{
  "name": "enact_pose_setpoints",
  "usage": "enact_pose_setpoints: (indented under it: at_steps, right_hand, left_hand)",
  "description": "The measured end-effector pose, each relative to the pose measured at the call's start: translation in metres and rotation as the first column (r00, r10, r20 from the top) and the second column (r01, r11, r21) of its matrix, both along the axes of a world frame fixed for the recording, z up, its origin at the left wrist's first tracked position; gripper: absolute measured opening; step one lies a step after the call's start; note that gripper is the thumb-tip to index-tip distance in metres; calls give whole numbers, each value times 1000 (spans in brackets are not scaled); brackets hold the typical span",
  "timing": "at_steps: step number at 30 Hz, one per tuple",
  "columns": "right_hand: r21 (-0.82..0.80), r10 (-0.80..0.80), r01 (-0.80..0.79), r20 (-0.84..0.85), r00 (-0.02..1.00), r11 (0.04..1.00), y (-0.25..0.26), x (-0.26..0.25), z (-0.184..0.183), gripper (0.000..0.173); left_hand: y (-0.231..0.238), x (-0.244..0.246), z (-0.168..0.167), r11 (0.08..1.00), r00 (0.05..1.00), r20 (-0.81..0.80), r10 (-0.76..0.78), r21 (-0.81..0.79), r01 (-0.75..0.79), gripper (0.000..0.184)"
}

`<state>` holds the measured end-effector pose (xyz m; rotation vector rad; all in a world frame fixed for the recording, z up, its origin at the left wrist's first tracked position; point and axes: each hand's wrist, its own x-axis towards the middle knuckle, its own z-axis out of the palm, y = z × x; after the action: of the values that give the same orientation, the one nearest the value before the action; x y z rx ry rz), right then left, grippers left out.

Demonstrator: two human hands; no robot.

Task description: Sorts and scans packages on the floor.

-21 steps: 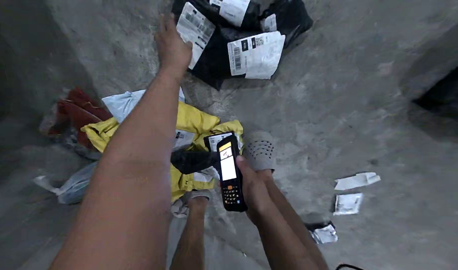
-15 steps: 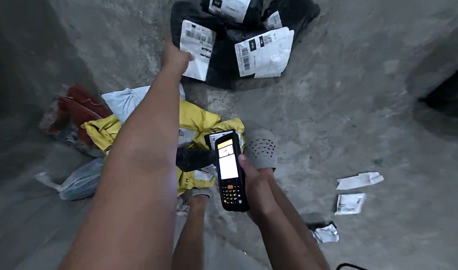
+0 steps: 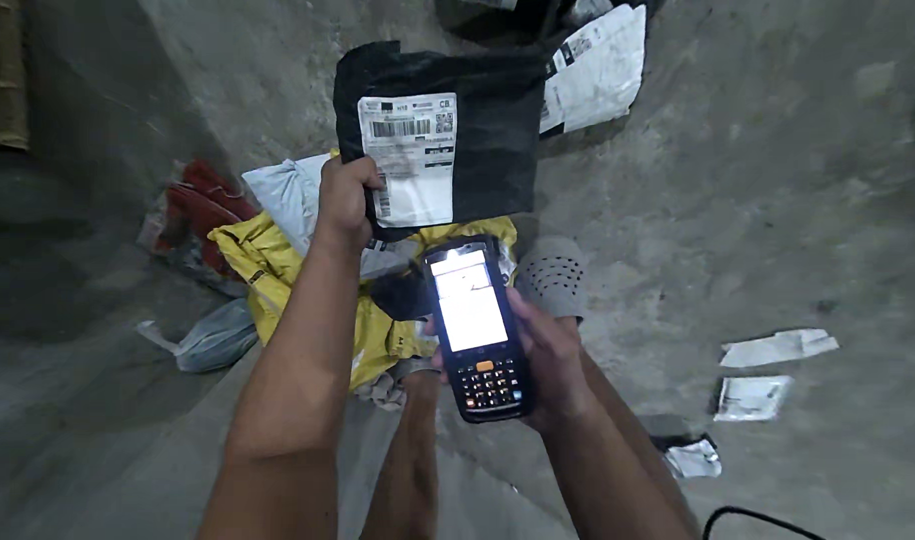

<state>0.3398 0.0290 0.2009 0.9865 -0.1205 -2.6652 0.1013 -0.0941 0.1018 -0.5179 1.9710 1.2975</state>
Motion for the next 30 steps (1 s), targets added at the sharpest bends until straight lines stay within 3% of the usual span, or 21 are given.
enact_pose_setpoints:
  at_steps: [7, 10, 14, 19, 23, 26, 30]
  right_hand:
    - [14, -88, 89, -62, 994, 996, 1, 10, -1, 57]
    - [83, -14, 15, -20, 1000, 996, 1, 16, 3, 68]
    - [225, 85, -98, 67, 994, 969, 3, 16, 10, 66]
    - [469, 235, -347, 281, 931, 812, 3, 11, 16, 60]
    - [524, 242, -375, 306, 921, 765, 2, 12, 15, 55]
    - [505, 216, -362, 324, 921, 784, -1, 13, 12, 45]
    - [400, 195, -251, 176, 965, 882, -7, 22, 8, 59]
  left_hand:
    - [13, 11, -9, 999, 999, -22, -31, -37, 30, 19]
    - [13, 15, -14, 995, 997, -38, -61, -79, 58, 21]
    - [15, 16, -19, 983, 988, -31, -152, -106, 148, 27]
    - [10, 20, -31, 962, 969, -40, -242, -139, 235, 33]
    - [7, 24, -30, 959, 964, -79, -255, -144, 242, 29]
    - [4, 25, -29, 959, 962, -98, -254, -159, 236, 30]
    - [1, 18, -28, 960, 971, -102, -217, -203, 193, 29]
